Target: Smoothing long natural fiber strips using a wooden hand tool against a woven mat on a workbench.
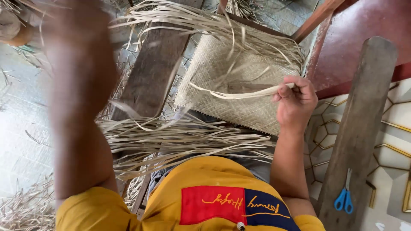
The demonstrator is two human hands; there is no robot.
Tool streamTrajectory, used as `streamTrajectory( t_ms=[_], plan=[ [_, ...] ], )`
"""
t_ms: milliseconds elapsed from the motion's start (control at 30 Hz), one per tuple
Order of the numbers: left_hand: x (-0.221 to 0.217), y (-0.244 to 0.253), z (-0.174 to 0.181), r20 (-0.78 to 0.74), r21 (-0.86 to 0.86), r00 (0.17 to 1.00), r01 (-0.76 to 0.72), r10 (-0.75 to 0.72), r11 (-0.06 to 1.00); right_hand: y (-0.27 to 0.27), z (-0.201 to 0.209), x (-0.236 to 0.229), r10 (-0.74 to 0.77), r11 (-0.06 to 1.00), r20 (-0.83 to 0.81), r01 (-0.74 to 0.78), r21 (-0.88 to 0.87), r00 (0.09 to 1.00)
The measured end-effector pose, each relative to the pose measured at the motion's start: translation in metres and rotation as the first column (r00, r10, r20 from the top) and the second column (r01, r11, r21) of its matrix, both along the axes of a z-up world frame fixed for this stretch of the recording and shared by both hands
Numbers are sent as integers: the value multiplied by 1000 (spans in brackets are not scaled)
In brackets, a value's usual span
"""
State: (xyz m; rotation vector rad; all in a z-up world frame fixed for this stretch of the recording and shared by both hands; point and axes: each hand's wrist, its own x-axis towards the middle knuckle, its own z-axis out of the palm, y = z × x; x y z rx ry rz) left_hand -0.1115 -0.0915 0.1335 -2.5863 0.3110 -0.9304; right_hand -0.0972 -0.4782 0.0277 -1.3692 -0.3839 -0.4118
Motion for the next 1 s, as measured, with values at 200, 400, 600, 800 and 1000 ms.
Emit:
streamTrajectory(
  t_ms=[200,400,600,800,1000],
  plan=[
    [-21,-158,-21,-488,-670,252,505,-835,544,14,47,-33,247,968,286,-251,-25,926],
    [-32,-79,46,-522,-684,636,85,-568,724,-90,-7,-12,-188,891,-83,205,405,979],
    [-32,-89,29,-424,-637,690,233,-586,735,-75,-42,-2,-209,895,-287,301,328,935],
    [-23,-120,-5,-313,-538,690,438,-653,721,14,-21,-18,-192,981,-202,194,-13,960],
    [-22,-145,-51,-184,-424,692,586,-699,691,53,-12,-45,-155,854,-51,108,-509,987]
  ],
)
